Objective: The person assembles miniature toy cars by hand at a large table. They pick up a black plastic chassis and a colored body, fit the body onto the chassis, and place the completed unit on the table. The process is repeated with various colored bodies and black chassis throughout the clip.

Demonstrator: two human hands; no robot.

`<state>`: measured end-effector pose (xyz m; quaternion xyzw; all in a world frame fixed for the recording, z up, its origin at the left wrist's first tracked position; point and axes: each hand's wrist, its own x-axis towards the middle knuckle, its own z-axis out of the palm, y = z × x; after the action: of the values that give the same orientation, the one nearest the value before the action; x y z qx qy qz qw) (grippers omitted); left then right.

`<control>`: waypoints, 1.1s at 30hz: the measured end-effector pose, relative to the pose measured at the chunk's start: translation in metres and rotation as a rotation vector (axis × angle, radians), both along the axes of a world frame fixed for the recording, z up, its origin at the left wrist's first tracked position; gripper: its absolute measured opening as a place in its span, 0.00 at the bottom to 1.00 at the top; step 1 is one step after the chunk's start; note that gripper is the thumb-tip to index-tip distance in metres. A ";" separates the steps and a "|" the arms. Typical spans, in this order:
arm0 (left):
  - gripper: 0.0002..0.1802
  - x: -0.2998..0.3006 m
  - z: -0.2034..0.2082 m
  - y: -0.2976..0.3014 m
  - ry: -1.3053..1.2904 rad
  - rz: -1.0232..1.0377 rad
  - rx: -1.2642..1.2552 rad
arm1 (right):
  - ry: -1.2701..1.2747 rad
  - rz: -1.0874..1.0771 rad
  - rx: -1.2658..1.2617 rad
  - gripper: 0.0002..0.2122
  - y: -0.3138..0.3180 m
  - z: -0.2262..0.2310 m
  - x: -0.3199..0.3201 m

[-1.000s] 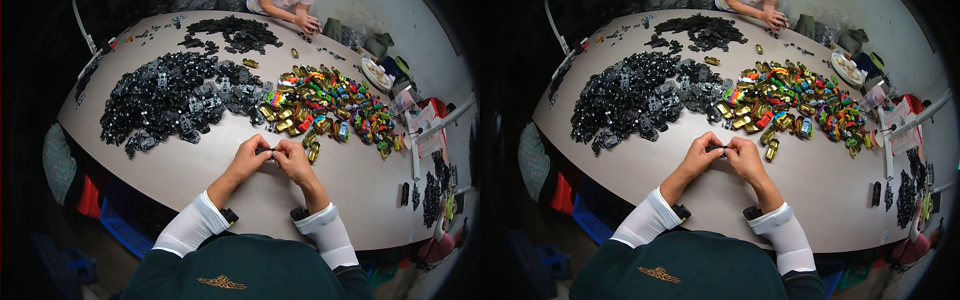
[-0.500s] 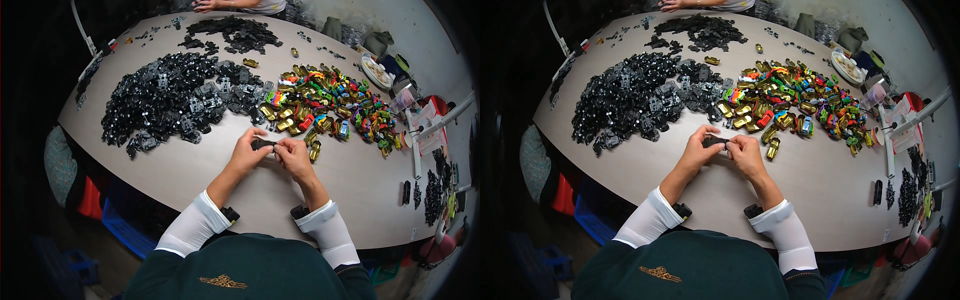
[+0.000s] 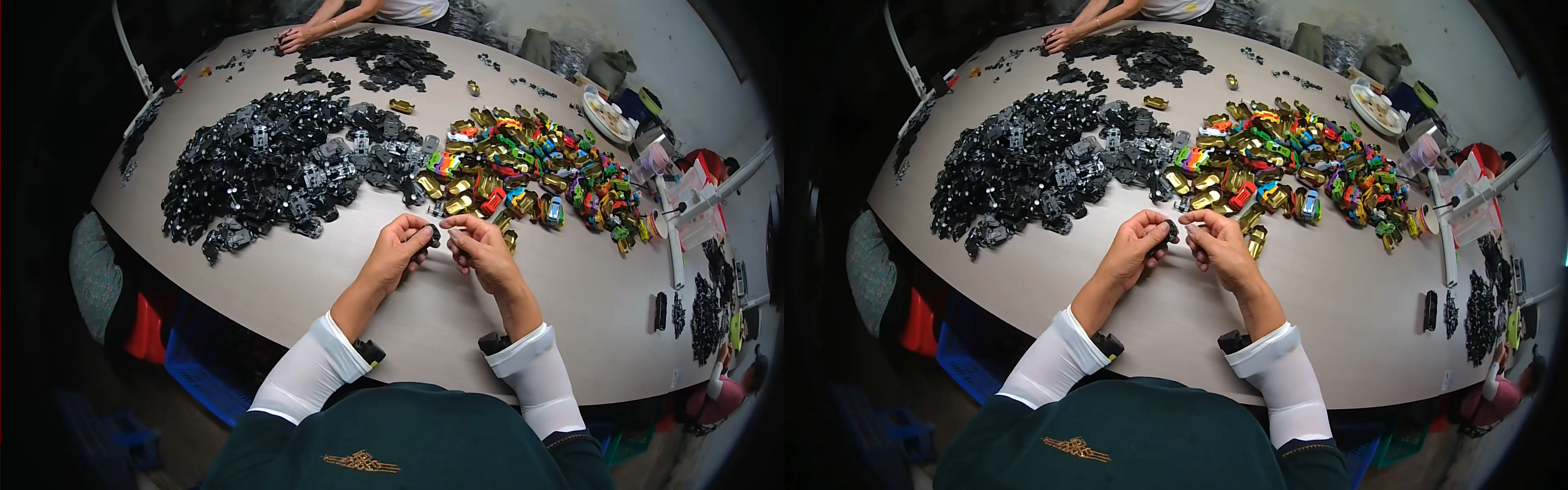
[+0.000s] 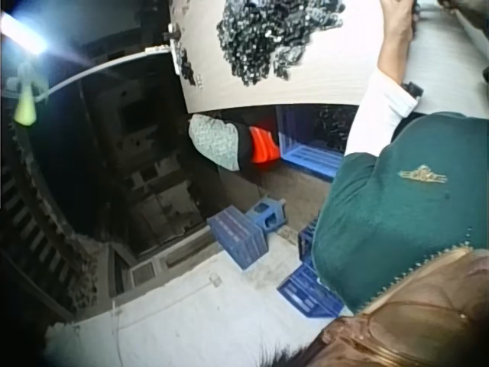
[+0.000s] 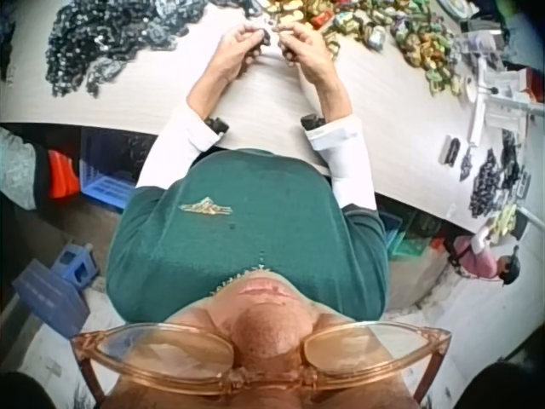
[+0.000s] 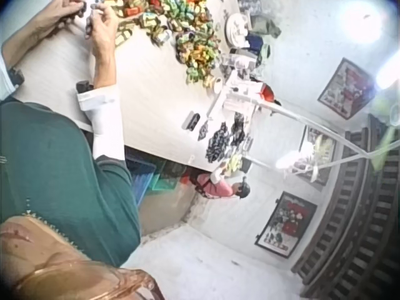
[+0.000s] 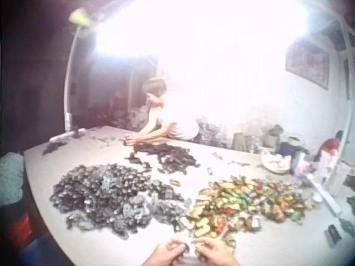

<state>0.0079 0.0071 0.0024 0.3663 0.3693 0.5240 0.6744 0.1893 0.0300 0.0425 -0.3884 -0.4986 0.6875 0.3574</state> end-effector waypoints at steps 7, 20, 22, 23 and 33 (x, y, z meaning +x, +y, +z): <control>0.11 0.000 0.002 -0.004 0.042 -0.085 -0.025 | 0.112 0.080 -0.202 0.08 -0.002 0.004 0.002; 0.10 -0.005 0.000 0.000 -0.030 -0.180 0.009 | 0.113 0.128 -0.210 0.07 -0.002 0.005 0.006; 0.09 -0.005 0.001 -0.001 -0.027 -0.159 0.010 | 0.143 0.148 -0.223 0.07 -0.001 0.004 0.005; 0.09 -0.005 0.001 -0.001 -0.028 -0.151 0.011 | 0.156 0.156 -0.231 0.07 -0.001 0.003 0.005; 0.08 -0.005 -0.007 0.002 -0.013 -0.136 0.097 | 0.169 0.148 -0.245 0.05 -0.004 0.000 0.004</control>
<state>0.0027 0.0093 -0.0051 0.4192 0.3133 0.4966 0.6924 0.1929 0.0262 0.0423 -0.3322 -0.4063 0.7979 0.2965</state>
